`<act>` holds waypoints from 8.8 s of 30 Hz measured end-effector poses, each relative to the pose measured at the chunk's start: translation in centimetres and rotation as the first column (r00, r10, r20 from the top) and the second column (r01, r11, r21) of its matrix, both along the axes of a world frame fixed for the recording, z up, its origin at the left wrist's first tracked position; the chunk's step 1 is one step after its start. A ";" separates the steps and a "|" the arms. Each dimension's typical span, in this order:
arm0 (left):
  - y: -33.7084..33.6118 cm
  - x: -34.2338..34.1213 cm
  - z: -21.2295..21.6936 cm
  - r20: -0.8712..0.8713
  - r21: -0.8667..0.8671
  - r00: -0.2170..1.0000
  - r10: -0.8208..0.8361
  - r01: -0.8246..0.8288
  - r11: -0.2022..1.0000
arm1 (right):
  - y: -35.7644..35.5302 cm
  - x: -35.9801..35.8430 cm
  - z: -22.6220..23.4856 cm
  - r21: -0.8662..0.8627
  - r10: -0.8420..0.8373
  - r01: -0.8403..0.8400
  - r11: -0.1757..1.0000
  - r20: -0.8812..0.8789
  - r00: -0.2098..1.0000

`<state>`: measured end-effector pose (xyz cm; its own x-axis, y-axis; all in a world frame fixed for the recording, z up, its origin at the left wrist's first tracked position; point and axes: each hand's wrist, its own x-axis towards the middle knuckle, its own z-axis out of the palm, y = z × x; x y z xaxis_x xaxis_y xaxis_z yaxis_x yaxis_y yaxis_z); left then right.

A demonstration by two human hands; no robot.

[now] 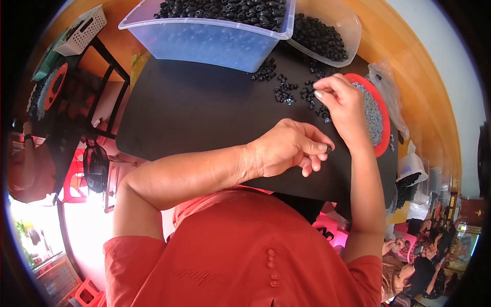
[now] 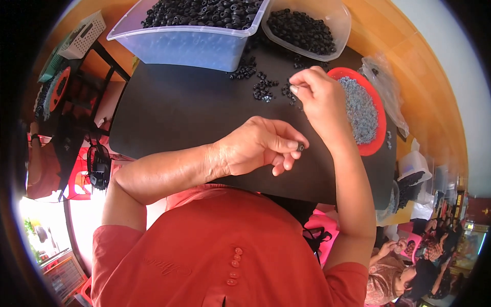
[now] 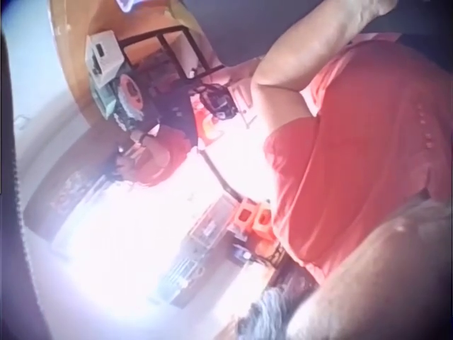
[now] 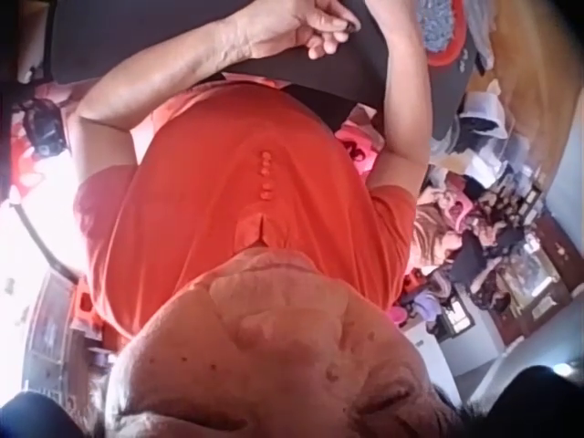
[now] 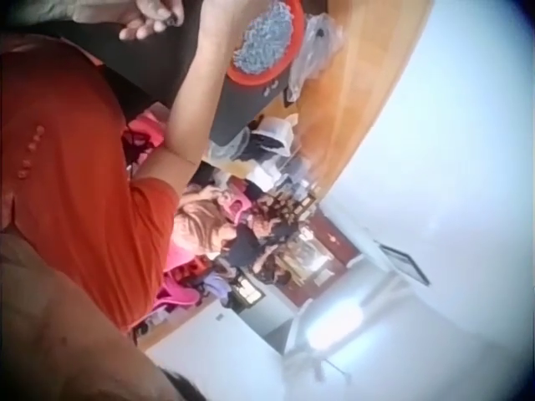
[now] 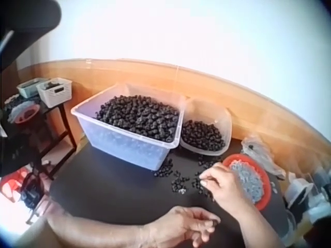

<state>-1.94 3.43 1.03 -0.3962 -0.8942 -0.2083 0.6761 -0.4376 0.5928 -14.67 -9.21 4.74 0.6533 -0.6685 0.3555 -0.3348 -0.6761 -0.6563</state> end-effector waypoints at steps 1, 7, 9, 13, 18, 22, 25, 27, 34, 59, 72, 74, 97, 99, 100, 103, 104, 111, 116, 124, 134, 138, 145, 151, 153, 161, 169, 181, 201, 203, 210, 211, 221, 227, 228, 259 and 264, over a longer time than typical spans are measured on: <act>0.0 0.0 -0.1 0.012 0.006 0.999 -0.038 0.038 0.999 | -0.7 0.7 -0.8 -0.099 0.036 -0.040 0.994 -0.043 0.998; 0.0 0.3 -0.2 0.025 0.010 1.000 -0.005 0.005 1.000 | -3.3 4.2 -3.0 -0.447 0.117 -0.185 0.875 -0.177 0.977; 0.0 0.3 -0.3 0.018 0.005 1.000 0.000 0.000 1.000 | -3.8 5.1 -3.1 -0.440 0.179 -0.244 0.864 -0.184 0.967; 0.1 0.0 -0.5 0.034 0.006 0.999 -0.022 0.022 1.000 | -4.4 6.2 -3.5 -0.423 0.203 -0.279 0.862 -0.216 0.955; 0.0 0.0 -0.5 0.046 0.014 0.999 -0.023 0.023 1.000 | -4.1 6.9 -3.1 -0.364 0.123 -0.261 0.894 -0.360 0.925; -0.2 0.1 -0.6 0.058 0.019 0.998 -0.012 0.011 1.000 | -4.1 7.2 -3.8 -0.394 0.080 -0.247 0.885 -0.394 0.916; -0.2 0.2 -0.6 0.070 0.016 0.998 0.000 -0.001 1.000 | -3.8 7.2 -3.8 -0.444 0.034 -0.242 0.863 -0.428 0.903; -0.3 0.2 -0.5 0.081 0.010 0.997 -0.001 0.000 1.000 | -3.8 7.0 -3.8 -0.457 0.012 -0.240 0.856 -0.447 0.895; -0.4 0.7 -0.5 0.055 0.018 0.991 0.121 -0.122 0.992 | -3.7 5.1 -2.3 -0.242 0.050 -0.087 0.966 -0.158 0.986; -2.0 3.7 0.6 -0.105 0.022 0.854 0.510 -0.510 0.860 | 8.1 2.4 0.7 0.077 0.321 -0.321 0.944 0.016 0.947; -1.1 2.8 1.1 0.066 -0.130 0.859 0.507 -0.497 0.858 | 3.5 0.4 0.0 0.543 -0.130 -0.181 0.820 0.485 0.865; -1.0 2.5 1.3 0.102 -0.152 0.847 0.521 -0.504 0.850 | 3.5 0.6 -0.1 0.542 -0.123 -0.192 0.818 0.492 0.862; -0.5 2.4 1.4 0.082 -0.167 0.830 0.552 -0.534 0.829 | 4.1 0.6 -0.4 0.380 0.021 -0.247 0.892 0.511 0.860; -0.5 2.4 1.4 0.089 -0.170 0.832 0.548 -0.529 0.831 | 4.1 0.7 -0.4 0.351 0.025 -0.242 0.905 0.523 0.852; -0.4 2.4 1.4 0.088 -0.176 0.829 0.553 -0.533 0.828 | 4.2 0.7 -0.4 0.351 0.025 -0.242 0.904 0.523 0.852; -0.4 2.3 1.4 0.091 -0.187 0.829 0.552 -0.531 0.827 | 4.2 0.6 -0.4 0.343 0.024 -0.227 0.912 0.506 0.862; -0.4 2.3 1.3 0.094 -0.192 0.829 0.551 -0.528 0.827 | 4.1 0.6 -0.5 0.329 0.037 -0.229 0.916 0.499 0.866; -0.4 2.3 1.6 0.097 -0.197 0.826 0.555 -0.531 0.824 | 4.5 0.8 -0.5 0.480 -0.088 -0.200 0.854 0.512 0.854; -0.3 2.3 1.6 0.103 -0.194 0.822 0.561 -0.536 0.821 | 4.6 0.8 -0.5 0.449 -0.072 -0.196 0.872 0.514 0.855; -0.4 2.5 1.4 0.081 -0.140 0.853 0.516 -0.503 0.853 | 4.4 0.8 -0.9 0.393 -0.064 -0.155 0.906 0.489 0.870; -0.3 2.7 1.3 0.080 -0.097 0.869 0.487 -0.480 0.872 | 5.3 1.6 -2.1 0.424 -0.114 -0.197 0.884 0.603 0.789; -0.5 2.6 1.3 0.026 -0.041 0.856 0.517 -0.516 0.856 | 5.1 1.4 -2.1 0.031 0.032 -0.050 0.998 0.429 0.903; -0.6 2.5 1.3 0.034 0.013 0.842 0.539 -0.540 0.842 | 5.4 2.3 -2.6 -0.333 0.049 0.069 0.940 0.333 0.942; -0.7 2.3 0.9 0.002 0.006 0.869 0.494 -0.494 0.869 | 4.8 2.0 -3.7 -0.466 0.031 0.136 0.874 0.332 0.943; -0.7 2.3 0.8 -0.022 0.003 0.880 0.474 -0.474 0.880 | 4.6 1.8 -3.6 -0.486 0.027 0.140 0.863 0.321 0.947; -0.6 2.5 0.8 0.018 -0.030 0.886 0.464 -0.464 0.886 | 4.3 1.1 -3.1 -0.548 0.066 0.087 0.832 0.253 0.965; -0.7 2.5 0.7 0.034 -0.031 0.887 0.460 -0.459 0.888 | 4.3 1.2 -3.0 -0.565 0.098 0.072 0.822 0.265 0.959; -0.8 2.3 0.9 0.108 -0.126 0.827 0.551 -0.539 0.833 | 4.6 1.7 -3.3 -0.344 0.099 0.030 0.938 0.351 0.931; -0.5 1.9 0.9 0.035 -0.106 0.870 0.492 -0.486 0.868 | 4.3 1.1 -2.7 -0.580 0.072 0.098 0.808 0.264 0.962; -0.4 1.8 0.9 0.030 -0.091 0.878 0.478 -0.474 0.876 | 4.1 1.1 -2.7 -0.617 0.105 0.093 0.782 0.277 0.955; -0.5 1.8 0.6 0.013 -0.101 0.889 0.458 -0.455 0.885 | 4.4 0.6 -2.1 -0.646 0.124 0.044 0.762 0.213 0.969; -0.5 1.8 0.7 0.032 -0.094 0.886 0.463 -0.458 0.884 | 4.4 0.7 -2.2 -0.643 0.122 0.050 0.765 0.221 0.968; -0.4 1.9 1.5 0.165 -0.171 0.811 0.562 -0.537 0.826 | 3.8 1.5 -2.5 -0.599 0.116 0.062 0.798 0.254 0.960; 1.7 3.5 6.4 0.238 -0.467 0.592 0.770 -0.625 0.625 | 4.2 -0.6 -0.9 -0.049 -0.072 0.106 0.993 0.460 0.885; 1.8 4.1 7.7 0.276 -0.655 0.459 0.844 -0.554 0.515 | 4.2 -0.8 -0.1 0.079 -0.132 0.106 0.991 0.539 0.832; -13.6 6.2 -3.5 0.354 -0.541 -0.677 0.645 0.415 0.732 | -2.7 -9.2 -0.3 0.079 -0.154 0.135 0.988 0.338 0.929; -13.4 6.0 -3.1 0.435 -0.740 -0.319 0.842 0.406 0.536 | -2.8 -9.3 -0.4 0.058 -0.163 0.153 0.987 0.261 0.951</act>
